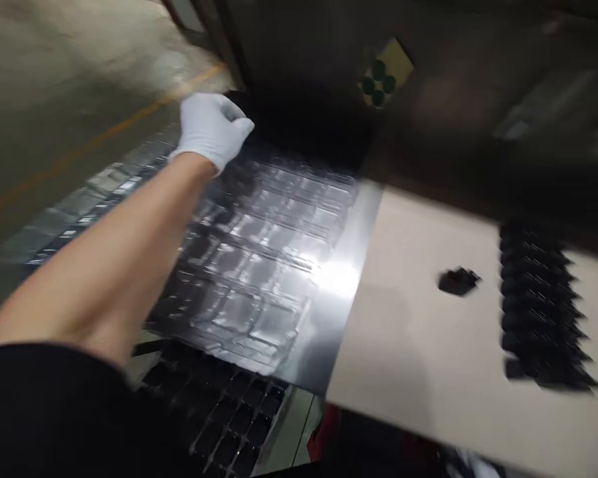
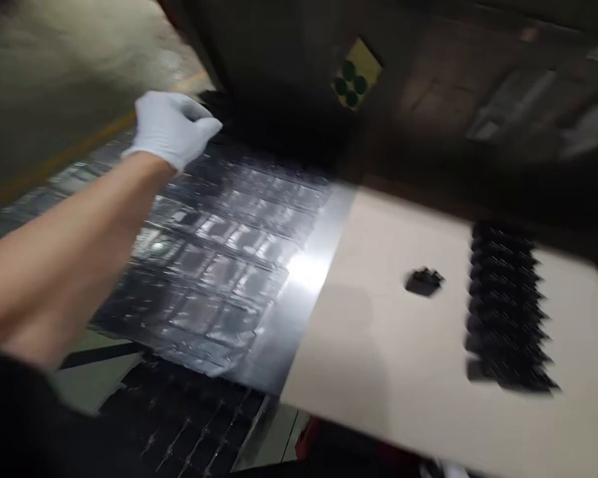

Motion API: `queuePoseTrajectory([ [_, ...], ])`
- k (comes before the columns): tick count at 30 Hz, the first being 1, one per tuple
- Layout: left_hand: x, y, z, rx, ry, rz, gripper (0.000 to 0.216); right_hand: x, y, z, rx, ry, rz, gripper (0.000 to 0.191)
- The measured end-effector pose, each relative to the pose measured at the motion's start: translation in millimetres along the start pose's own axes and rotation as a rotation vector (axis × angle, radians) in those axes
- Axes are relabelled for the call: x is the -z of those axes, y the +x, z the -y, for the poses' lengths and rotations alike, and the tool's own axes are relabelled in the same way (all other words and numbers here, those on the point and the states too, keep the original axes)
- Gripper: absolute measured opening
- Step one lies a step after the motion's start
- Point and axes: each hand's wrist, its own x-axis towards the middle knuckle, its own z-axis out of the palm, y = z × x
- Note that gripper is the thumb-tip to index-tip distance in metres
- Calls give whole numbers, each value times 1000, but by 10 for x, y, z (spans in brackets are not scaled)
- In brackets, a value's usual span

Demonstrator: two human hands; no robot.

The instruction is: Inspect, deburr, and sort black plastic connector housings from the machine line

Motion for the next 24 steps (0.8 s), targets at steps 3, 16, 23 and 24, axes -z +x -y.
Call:
queuePoseTrajectory([
  [3,-26,-931,-716,-304,-203,243,39,-58,-295,-349,-70,93,45,16],
  [16,-888,-3119,-2389,-362,-434,564,36,-263,-1215,-1313,110,298,-55,36],
  [23,-32,-5321,-1548,244,-625,509,52,294,-1624,-1095,415,70,-264,33],
  [24,-41,-5577,-1457,347,-604,498,52,356,-1619,-1037,454,-15,-287,36],
])
